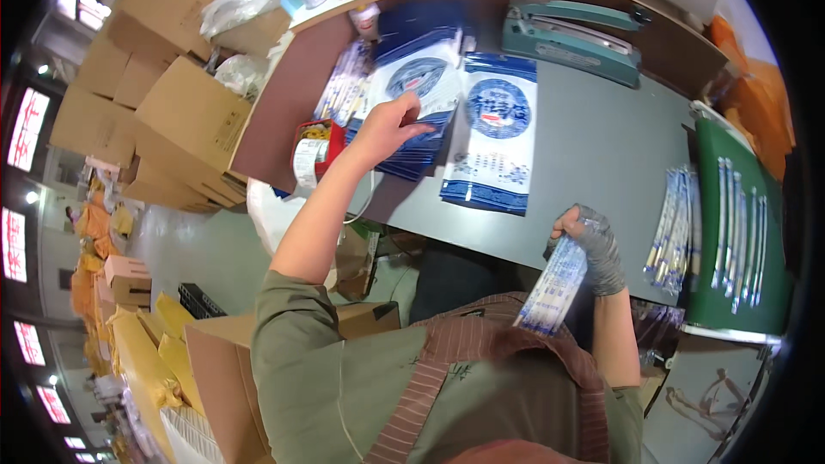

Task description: Packing incense sticks into plastic bags and then into a cardboard box on a factory production floor.

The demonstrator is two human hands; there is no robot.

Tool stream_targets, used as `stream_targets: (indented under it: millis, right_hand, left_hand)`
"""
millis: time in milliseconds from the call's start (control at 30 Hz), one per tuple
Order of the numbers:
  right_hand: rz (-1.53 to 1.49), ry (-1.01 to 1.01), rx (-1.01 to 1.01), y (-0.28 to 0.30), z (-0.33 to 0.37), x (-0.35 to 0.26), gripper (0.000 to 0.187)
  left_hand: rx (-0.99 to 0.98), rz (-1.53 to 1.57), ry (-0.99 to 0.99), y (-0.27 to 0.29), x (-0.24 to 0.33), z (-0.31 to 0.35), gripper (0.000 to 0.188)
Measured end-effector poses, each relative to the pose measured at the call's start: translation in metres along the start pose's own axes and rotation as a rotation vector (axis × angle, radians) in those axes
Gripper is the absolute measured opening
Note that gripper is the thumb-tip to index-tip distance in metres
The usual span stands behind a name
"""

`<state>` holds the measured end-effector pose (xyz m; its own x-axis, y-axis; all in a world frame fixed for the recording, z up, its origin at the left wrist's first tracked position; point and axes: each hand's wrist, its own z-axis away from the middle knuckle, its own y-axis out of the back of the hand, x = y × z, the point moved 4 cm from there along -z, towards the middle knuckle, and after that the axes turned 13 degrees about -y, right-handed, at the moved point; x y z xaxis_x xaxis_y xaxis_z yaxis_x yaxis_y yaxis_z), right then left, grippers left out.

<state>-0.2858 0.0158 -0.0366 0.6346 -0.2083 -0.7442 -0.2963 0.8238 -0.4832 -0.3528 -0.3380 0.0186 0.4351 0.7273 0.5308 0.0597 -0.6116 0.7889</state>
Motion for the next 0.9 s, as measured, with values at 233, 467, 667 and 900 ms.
stream_targets:
  millis: [233, 467, 667, 900]
  right_hand:
    - [0.051, 0.081, 0.077, 0.012, 0.024, -0.004, 0.024]
    - [0.159, 0.324, 0.202, 0.034, 0.052, -0.005, 0.026]
    - [0.207, 0.425, 0.151, -0.002, 0.060, -0.010, 0.026]
    - [0.166, 0.516, 0.081, -0.001, 0.077, -0.012, 0.017]
  left_hand:
    - [0.023, 0.185, -0.123, -0.119, 0.118, -0.040, 0.024]
    - [-0.500, 0.393, -0.282, -0.223, 0.170, -0.001, 0.018]
    - [0.124, 0.361, -0.069, -0.187, 0.178, -0.014, 0.017]
    - [-0.018, 0.104, -0.493, -0.187, 0.205, -0.008, 0.013]
